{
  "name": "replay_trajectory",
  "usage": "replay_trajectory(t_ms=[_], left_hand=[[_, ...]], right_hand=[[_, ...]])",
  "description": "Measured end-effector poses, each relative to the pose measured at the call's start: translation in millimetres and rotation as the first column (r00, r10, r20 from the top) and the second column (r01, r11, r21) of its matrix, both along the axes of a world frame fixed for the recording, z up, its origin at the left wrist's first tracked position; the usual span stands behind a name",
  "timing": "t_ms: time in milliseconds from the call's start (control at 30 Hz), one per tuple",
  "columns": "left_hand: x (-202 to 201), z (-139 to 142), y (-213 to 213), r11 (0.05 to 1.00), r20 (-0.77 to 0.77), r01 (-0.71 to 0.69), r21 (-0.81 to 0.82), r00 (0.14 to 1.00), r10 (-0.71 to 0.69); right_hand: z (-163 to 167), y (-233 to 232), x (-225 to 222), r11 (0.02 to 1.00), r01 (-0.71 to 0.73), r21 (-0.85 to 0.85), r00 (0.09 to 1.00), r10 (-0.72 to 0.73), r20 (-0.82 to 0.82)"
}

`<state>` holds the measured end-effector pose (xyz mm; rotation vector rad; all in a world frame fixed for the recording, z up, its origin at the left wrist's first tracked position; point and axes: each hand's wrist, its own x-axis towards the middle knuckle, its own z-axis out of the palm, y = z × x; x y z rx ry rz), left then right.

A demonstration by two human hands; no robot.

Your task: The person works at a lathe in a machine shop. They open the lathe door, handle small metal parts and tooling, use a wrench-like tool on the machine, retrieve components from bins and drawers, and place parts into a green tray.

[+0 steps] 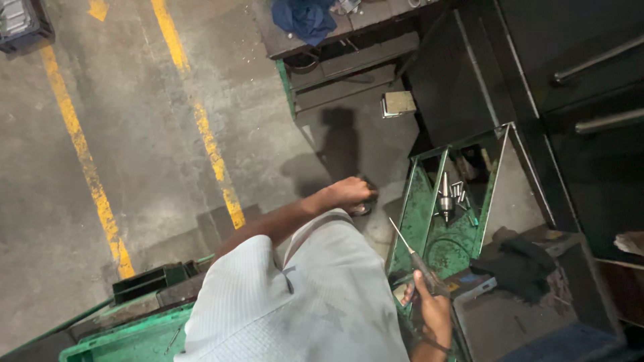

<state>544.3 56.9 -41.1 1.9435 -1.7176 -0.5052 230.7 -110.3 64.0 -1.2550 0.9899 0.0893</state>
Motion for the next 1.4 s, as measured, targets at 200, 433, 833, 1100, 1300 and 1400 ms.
replay_trajectory(t_ms=[200,433,833,1100,1300,1400], left_hand=[[-2.0,4.7,-11.5,0.999,-0.065,0.034,-0.019,0.997,-0.035],[-10.0,10.7,-26.6,0.981,-0.019,0.085,-0.176,0.996,-0.09],[-38.2,-17.4,-83.9,0.964,-0.16,0.263,0.033,0.954,-0.255],[-51.9,-11.1,-130.5,0.846,-0.265,0.531,0.049,0.824,-0.501],[-122.5,-21.4,-202.6,0.462,-0.344,0.883,-0.083,0.409,-0.845],[-176.6,-16.5,-204.1,0.168,-0.329,0.977,0.128,0.202,-0.923]], right_hand=[[-9.7,-0.7,-20.9,0.998,0.064,-0.005,0.998,-0.064,-0.021],[-26.4,6.1,-93.4,0.827,0.321,-0.462,0.943,-0.23,0.242],[-96.2,-4.5,-140.2,-0.508,0.107,-0.855,0.817,-0.445,0.366],[-80.0,26.2,-153.0,-0.203,0.023,-0.979,0.758,-0.635,0.149],[-37.9,153.6,-156.8,-0.133,0.29,-0.948,0.35,-0.907,0.234],[-15.8,231.7,-126.4,-0.227,0.43,-0.874,-0.073,-0.974,0.217]])
